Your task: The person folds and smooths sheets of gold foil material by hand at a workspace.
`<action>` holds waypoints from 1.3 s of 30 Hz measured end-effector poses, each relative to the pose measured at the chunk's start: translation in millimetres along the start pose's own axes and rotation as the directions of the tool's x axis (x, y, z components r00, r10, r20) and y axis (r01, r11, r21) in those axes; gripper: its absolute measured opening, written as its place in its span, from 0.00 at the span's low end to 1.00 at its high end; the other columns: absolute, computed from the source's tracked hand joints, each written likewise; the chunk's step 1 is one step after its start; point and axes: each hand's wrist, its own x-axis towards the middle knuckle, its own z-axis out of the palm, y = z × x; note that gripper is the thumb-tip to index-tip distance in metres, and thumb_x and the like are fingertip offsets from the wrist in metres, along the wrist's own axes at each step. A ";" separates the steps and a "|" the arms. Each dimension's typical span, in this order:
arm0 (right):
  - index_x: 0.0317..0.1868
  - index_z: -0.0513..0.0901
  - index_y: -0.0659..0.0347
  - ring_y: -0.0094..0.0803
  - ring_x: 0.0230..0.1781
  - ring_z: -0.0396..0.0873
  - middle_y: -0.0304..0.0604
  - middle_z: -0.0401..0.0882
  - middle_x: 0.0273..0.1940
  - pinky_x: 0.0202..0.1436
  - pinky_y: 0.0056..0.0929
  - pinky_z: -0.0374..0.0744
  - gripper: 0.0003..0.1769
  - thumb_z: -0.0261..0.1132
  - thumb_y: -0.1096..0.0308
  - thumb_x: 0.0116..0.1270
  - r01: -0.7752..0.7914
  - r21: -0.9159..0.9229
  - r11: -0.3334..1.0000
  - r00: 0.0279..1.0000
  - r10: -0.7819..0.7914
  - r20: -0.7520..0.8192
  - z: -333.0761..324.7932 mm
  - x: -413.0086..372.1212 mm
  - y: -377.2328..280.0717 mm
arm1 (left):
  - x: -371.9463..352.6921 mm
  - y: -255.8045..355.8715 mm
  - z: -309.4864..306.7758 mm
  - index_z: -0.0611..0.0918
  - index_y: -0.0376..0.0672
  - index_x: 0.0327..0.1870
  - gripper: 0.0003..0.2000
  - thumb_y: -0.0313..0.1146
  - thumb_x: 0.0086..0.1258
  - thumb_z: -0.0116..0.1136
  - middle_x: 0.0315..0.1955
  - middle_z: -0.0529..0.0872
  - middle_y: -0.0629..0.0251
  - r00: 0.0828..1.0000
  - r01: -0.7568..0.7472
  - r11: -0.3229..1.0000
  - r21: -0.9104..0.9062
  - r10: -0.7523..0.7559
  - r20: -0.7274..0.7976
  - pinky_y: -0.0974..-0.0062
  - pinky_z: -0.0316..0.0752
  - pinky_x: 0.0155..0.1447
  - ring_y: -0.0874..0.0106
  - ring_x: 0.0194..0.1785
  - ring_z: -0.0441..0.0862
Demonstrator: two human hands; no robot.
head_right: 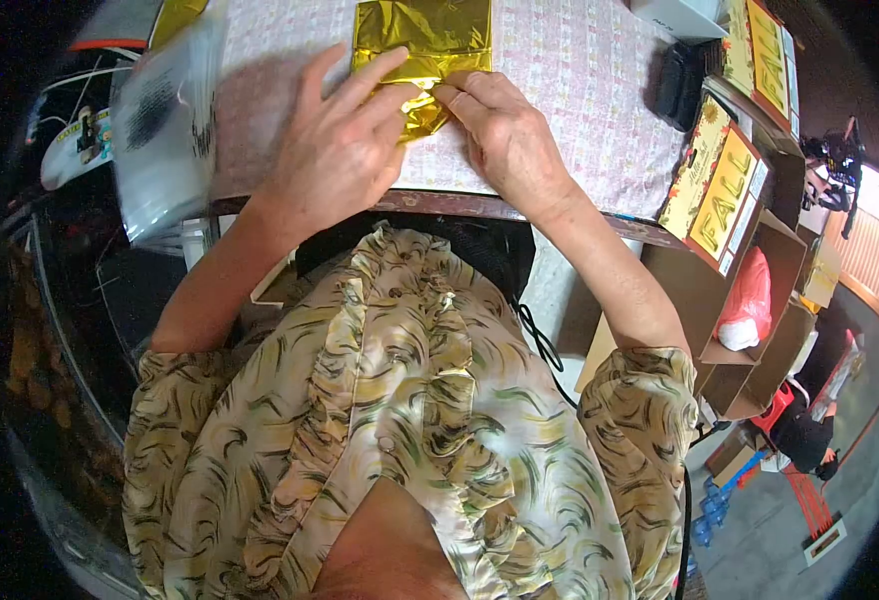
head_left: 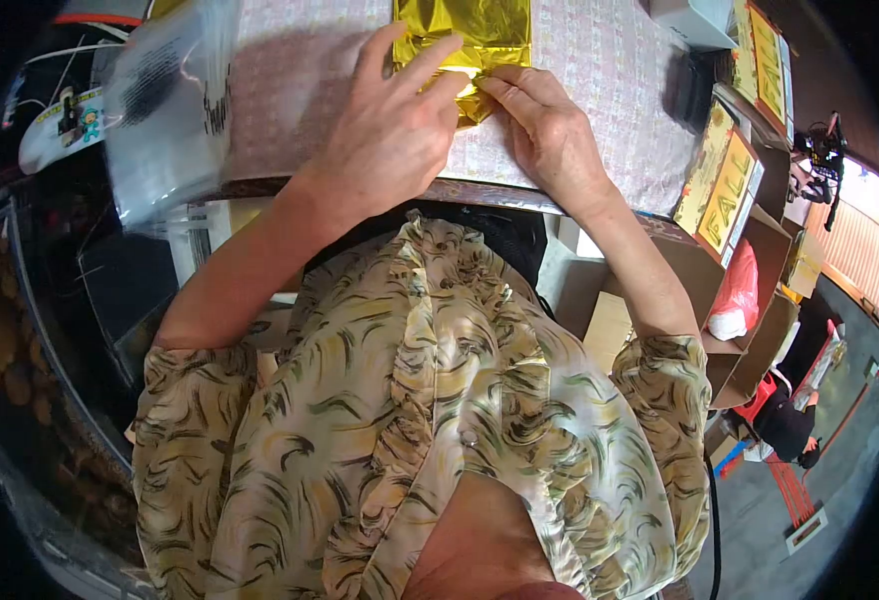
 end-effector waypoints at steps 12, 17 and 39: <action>0.51 0.85 0.68 0.42 0.46 0.85 0.52 0.85 0.50 0.56 0.34 0.81 0.08 0.68 0.76 0.73 -0.193 0.221 0.956 0.981 0.188 0.044 -8.9 2.2 10.4 | 44.6 -58.3 13.6 0.86 0.30 0.49 0.14 0.33 0.72 0.60 0.25 0.89 0.58 0.952 0.245 0.783 -0.571 -0.084 0.294 0.63 0.74 0.33 0.67 0.27 0.84; 0.50 0.85 0.68 0.36 0.51 0.83 0.48 0.85 0.50 0.59 0.30 0.79 0.08 0.68 0.75 0.74 -0.279 0.318 0.906 0.960 0.273 0.063 -5.0 3.6 10.6 | 22.4 -86.8 37.3 0.81 0.36 0.67 0.24 0.39 0.76 0.67 0.51 0.90 0.58 0.979 0.199 0.494 -0.846 -0.061 0.194 0.73 0.83 0.52 0.73 0.52 0.86; 0.56 0.83 0.64 0.19 0.42 0.80 0.36 0.87 0.43 0.50 0.20 0.80 0.13 0.70 0.70 0.75 -0.609 0.404 0.683 0.782 0.602 0.161 0.6 16.3 0.6 | -17.2 -34.1 35.8 0.67 0.39 0.77 0.36 0.36 0.71 0.72 0.43 0.91 0.50 0.793 0.423 0.408 -0.809 -0.598 0.113 0.68 0.86 0.50 0.64 0.48 0.92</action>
